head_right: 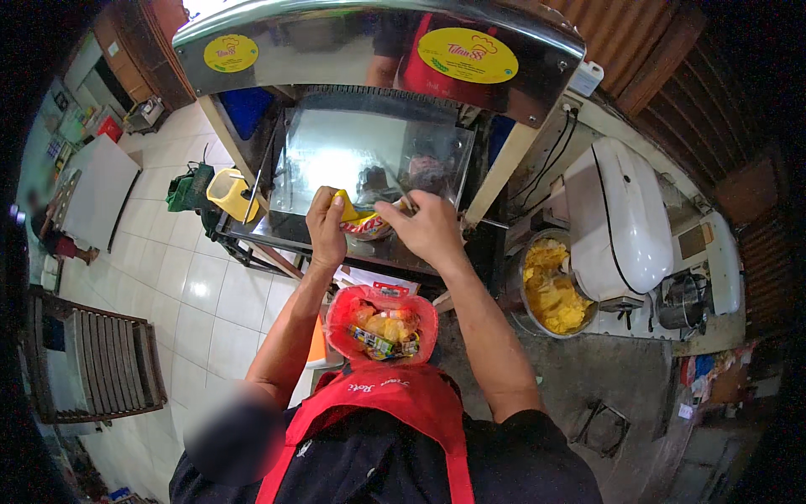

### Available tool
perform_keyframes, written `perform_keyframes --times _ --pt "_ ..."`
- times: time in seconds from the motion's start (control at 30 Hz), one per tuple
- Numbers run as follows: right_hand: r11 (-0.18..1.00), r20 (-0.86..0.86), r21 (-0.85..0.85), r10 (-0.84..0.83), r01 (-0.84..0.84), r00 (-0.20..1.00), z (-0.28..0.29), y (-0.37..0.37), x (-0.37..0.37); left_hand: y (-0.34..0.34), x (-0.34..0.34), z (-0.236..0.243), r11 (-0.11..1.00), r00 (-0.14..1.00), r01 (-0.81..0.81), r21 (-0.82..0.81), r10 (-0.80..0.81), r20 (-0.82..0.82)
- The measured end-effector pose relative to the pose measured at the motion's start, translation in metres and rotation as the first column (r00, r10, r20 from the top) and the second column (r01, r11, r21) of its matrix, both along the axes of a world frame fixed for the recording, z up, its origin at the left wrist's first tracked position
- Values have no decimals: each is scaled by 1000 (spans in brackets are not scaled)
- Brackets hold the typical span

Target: Cutting open ingredient packets and adding them to a large industrial mixer containing dough.

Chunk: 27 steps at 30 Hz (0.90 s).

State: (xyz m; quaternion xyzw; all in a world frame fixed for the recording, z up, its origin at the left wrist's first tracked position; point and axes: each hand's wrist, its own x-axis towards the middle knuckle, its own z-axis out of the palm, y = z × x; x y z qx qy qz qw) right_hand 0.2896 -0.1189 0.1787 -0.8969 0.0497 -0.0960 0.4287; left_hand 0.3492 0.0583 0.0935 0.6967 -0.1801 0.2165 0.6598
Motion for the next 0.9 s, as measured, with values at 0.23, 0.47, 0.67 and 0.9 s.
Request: perform_keyframes --times 0.23,0.47,0.67,0.9 --pt "993 -20 -76 92 -94 996 11 -2 -1 -9 -1 -5 974 991 9 -228 -39 -129" --pt "973 171 -136 210 -188 963 2 -17 -2 -5 13 4 667 905 0 -745 -317 -284" --pt "977 221 -101 208 -190 953 -7 -25 4 -13 14 14 463 891 -25 -886 -392 -230" --pt "952 -50 132 285 -277 957 -9 -32 11 -14 11 2 604 909 172 -778 -402 -111"
